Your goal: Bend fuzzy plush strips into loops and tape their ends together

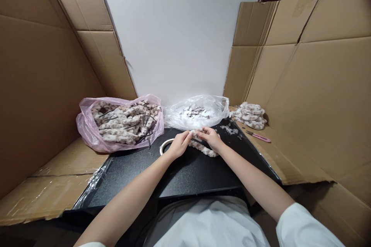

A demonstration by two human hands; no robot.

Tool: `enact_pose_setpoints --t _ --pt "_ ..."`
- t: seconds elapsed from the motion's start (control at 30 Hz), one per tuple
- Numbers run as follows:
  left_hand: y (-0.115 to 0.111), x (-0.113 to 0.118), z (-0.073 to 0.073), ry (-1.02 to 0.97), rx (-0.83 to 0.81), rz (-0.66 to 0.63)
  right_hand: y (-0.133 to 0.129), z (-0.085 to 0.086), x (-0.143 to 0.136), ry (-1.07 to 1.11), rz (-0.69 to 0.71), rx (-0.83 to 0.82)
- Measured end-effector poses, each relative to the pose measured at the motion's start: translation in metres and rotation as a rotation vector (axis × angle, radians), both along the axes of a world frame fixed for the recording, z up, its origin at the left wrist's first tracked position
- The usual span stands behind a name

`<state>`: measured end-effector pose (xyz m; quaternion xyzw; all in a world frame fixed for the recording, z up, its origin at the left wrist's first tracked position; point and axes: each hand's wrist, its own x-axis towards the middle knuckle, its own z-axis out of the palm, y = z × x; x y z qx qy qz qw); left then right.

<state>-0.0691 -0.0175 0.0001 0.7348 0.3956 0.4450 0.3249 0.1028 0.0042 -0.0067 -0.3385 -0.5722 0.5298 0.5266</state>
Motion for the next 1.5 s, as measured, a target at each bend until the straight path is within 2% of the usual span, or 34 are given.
enact_pose_setpoints --t 0.17,0.27,0.6,0.67,0.87,1.0,1.07,1.2,1.33,1.5 --pt "-0.001 0.002 0.001 -0.012 -0.034 -0.038 -0.005 0.001 -0.002 0.007 0.061 -0.021" --pt "-0.003 0.003 0.002 -0.004 -0.05 -0.061 -0.006 0.002 -0.003 -0.014 0.027 0.014" --pt "-0.005 0.005 -0.003 -0.054 -0.173 -0.161 0.003 -0.004 0.005 -0.122 -0.451 0.252" --pt "-0.005 0.006 -0.005 -0.083 -0.23 -0.172 0.003 -0.004 0.005 -0.135 -0.438 0.271" --pt "-0.007 0.012 -0.002 -0.312 -0.448 -0.315 -0.002 0.0 -0.001 -0.061 -0.197 0.184" --pt "-0.007 0.015 -0.001 -0.395 -0.609 -0.307 -0.005 0.003 -0.001 -0.129 -0.146 0.187" --pt "-0.007 0.016 -0.001 -0.42 -0.676 -0.278 -0.009 0.004 0.0 -0.234 -0.196 0.256" --pt "-0.005 0.016 -0.002 -0.427 -0.742 -0.282 -0.016 0.003 -0.002 -0.433 -0.343 0.515" --pt "-0.004 0.015 -0.001 -0.408 -0.792 -0.283 -0.018 0.0 -0.004 -0.548 -0.286 0.687" --pt "-0.006 0.014 -0.001 -0.318 -0.783 -0.28 -0.019 0.001 -0.003 -0.865 -0.228 0.794"
